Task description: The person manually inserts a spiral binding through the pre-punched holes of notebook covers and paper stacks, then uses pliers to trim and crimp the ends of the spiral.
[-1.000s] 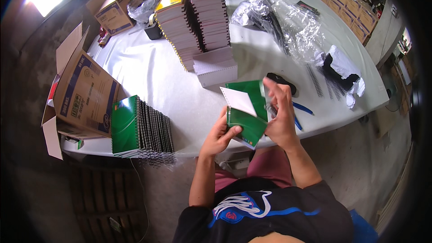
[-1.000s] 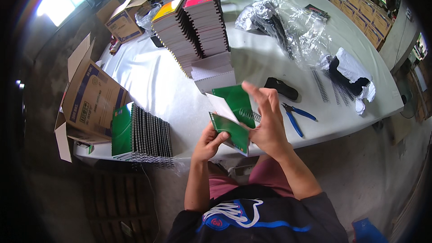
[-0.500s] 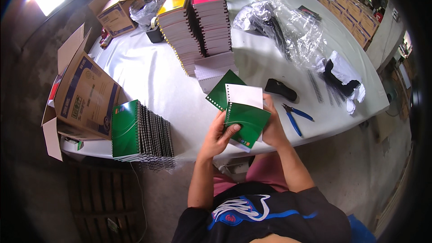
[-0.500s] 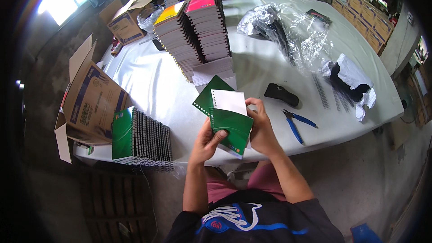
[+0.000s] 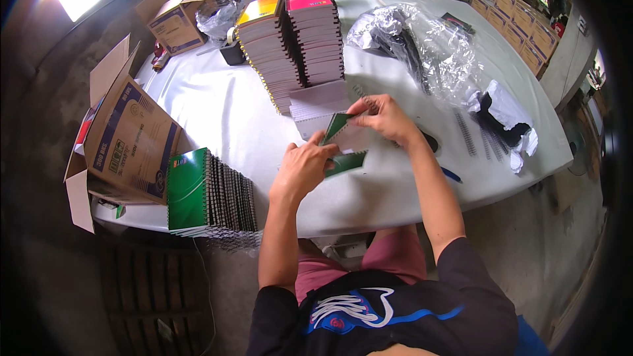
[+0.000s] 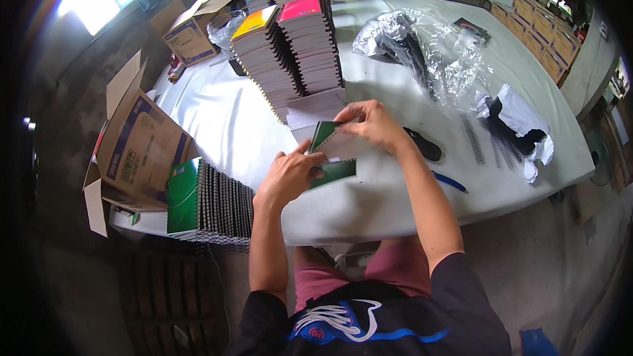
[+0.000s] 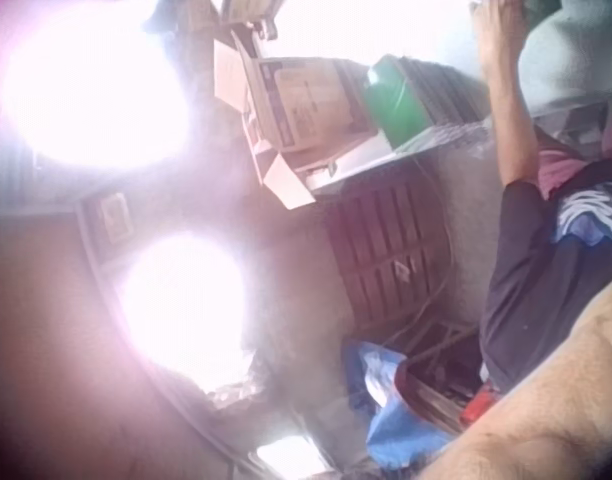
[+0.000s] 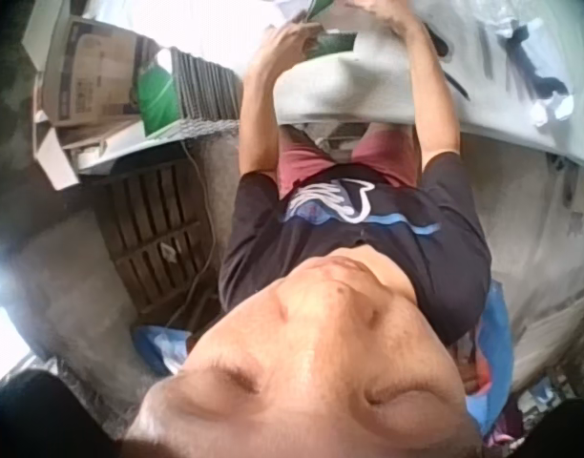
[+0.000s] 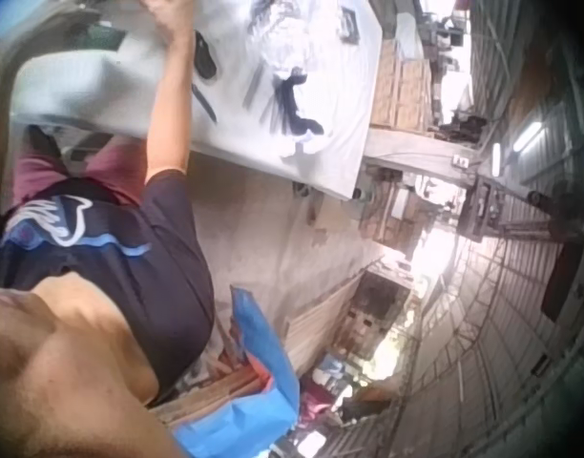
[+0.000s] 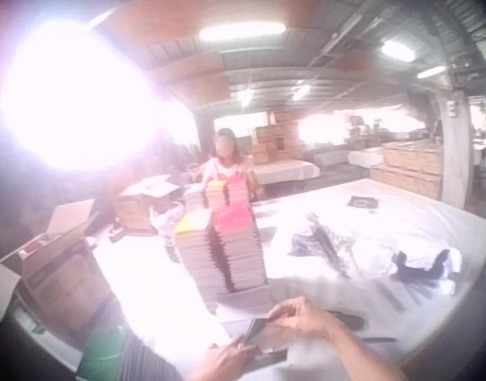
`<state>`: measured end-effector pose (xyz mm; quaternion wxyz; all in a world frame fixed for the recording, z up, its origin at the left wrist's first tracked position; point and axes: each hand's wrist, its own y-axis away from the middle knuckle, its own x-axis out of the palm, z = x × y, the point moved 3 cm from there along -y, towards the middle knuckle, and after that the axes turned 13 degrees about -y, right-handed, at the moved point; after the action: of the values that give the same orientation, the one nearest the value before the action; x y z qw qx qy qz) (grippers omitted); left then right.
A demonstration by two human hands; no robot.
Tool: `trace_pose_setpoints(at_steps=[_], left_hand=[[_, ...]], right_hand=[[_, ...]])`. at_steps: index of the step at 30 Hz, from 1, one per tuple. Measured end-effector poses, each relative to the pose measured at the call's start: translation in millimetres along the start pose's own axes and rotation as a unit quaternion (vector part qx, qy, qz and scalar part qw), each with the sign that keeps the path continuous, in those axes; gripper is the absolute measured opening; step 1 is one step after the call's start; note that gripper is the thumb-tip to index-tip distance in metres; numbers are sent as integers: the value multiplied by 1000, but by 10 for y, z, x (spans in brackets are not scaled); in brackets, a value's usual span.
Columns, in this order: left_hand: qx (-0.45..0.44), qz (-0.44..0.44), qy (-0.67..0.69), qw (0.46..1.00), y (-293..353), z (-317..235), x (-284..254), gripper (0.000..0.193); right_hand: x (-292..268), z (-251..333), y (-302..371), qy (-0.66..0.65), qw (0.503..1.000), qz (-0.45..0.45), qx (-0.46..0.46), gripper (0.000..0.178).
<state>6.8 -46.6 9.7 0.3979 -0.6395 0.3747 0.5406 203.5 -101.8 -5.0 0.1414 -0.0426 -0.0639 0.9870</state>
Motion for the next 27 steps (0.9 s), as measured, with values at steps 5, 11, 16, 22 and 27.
trace_pose_setpoints(at_steps=[5, 11, 16, 22, 27], left_hand=[[-40, -25, -49, 998, 189, 113, 121, 31], [-38, -48, -88, 994, 189, -48, 465, 47], [-85, -89, -147, 981, 211, -54, 590, 43], [-281, -179, -81, 939, 558, 198, 604, 69], [-200, -335, 325, 861, 560, 118, 1028, 81]], right_hand=[[-235, -502, -139, 52, 989, -135, 35, 31], [-183, -598, 168, 209, 938, -269, -59, 60], [341, -291, 750, 77, 992, -64, -75, 61], [600, -359, 795, 165, 980, -56, -100, 47], [753, -386, 776, 191, 972, -1, -138, 48]])
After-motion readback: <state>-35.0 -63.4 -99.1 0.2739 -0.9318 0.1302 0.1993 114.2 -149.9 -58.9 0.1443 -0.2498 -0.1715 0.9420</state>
